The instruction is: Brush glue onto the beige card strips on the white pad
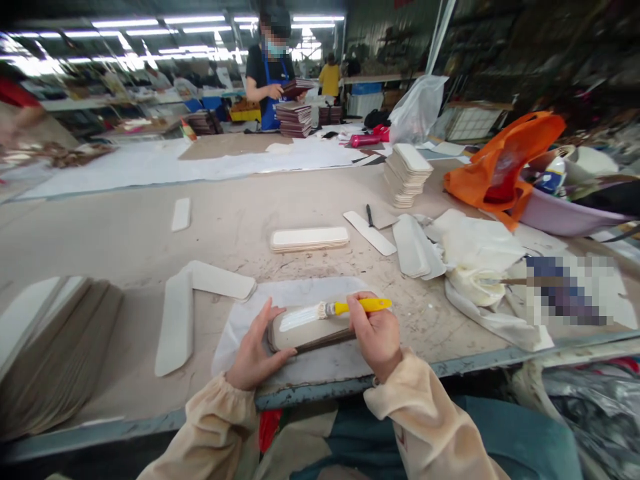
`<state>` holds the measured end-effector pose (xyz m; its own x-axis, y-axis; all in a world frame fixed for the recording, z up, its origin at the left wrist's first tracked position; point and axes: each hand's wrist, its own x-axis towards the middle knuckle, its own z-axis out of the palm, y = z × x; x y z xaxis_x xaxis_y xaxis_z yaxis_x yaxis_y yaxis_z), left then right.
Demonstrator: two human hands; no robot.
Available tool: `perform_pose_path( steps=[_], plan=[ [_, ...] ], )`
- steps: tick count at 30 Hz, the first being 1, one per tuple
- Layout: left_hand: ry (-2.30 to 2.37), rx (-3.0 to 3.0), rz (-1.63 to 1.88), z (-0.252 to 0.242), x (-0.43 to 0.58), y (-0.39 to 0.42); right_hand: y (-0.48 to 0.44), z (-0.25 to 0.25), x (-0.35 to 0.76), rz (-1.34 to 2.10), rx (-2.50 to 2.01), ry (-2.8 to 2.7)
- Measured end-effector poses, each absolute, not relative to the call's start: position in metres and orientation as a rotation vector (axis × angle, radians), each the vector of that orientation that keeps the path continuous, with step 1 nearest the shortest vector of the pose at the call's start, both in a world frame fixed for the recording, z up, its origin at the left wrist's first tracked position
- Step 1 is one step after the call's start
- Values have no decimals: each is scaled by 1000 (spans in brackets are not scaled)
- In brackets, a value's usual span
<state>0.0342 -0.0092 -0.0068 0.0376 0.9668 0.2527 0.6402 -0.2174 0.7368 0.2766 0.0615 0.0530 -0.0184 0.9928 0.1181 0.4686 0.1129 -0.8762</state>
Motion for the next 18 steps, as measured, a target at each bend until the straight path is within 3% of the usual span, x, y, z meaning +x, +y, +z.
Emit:
perform_pose_path(
  steps=[18],
  plan=[
    [1635, 1916, 996, -9, 32, -9, 85, 53, 353, 457, -1638, -1448]
  ],
)
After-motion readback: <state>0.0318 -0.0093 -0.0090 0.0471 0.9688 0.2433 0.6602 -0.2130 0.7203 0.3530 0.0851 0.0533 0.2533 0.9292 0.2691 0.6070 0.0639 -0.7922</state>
